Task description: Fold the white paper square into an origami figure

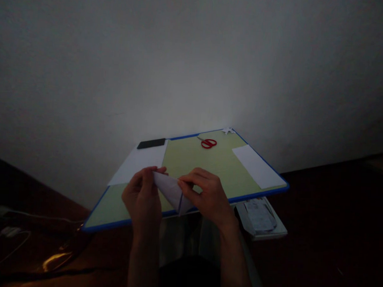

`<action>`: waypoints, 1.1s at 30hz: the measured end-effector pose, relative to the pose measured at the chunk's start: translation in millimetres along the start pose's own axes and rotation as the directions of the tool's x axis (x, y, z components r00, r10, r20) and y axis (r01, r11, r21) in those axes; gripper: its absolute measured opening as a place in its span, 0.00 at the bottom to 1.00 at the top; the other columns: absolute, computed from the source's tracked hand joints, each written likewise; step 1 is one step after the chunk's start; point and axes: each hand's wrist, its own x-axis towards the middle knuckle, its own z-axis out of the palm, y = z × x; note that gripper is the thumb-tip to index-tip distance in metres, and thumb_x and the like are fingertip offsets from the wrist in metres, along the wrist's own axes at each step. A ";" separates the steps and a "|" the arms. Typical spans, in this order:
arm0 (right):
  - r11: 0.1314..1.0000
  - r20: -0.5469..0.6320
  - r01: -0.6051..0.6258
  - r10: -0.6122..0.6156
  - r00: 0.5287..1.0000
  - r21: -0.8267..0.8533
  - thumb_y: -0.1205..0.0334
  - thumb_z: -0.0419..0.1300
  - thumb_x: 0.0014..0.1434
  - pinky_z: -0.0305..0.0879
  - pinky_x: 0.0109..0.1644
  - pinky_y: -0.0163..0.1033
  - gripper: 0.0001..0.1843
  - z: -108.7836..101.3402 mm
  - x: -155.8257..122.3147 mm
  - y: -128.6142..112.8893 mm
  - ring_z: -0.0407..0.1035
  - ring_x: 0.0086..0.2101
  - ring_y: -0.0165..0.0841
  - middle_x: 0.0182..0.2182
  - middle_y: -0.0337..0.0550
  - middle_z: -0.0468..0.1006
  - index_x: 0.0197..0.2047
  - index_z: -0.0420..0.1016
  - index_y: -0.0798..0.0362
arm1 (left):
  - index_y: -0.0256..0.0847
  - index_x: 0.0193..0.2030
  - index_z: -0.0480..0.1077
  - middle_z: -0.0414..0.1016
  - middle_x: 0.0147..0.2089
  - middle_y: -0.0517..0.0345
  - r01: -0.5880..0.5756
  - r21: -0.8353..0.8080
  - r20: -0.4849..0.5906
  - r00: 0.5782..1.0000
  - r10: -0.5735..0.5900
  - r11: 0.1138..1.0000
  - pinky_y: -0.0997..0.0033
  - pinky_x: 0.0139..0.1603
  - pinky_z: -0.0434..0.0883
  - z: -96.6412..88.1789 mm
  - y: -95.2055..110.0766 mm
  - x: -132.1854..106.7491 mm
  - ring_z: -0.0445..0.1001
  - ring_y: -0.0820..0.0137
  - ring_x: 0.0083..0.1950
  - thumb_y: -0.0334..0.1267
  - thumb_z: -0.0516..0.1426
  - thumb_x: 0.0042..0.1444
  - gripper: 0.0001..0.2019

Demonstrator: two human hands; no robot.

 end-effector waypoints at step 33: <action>0.999 0.034 0.002 -0.004 0.999 0.043 0.64 0.63 0.68 0.68 0.35 0.38 0.08 8.2 -0.2 -3.3 0.73 0.29 0.31 0.28 0.38 0.80 0.37 0.82 0.50 | 0.43 0.31 0.71 0.68 0.27 0.63 -0.281 0.591 -0.145 0.885 0.443 0.756 0.69 0.33 0.61 -2.7 -0.6 -1.5 0.66 0.68 0.31 0.47 0.58 0.69 0.16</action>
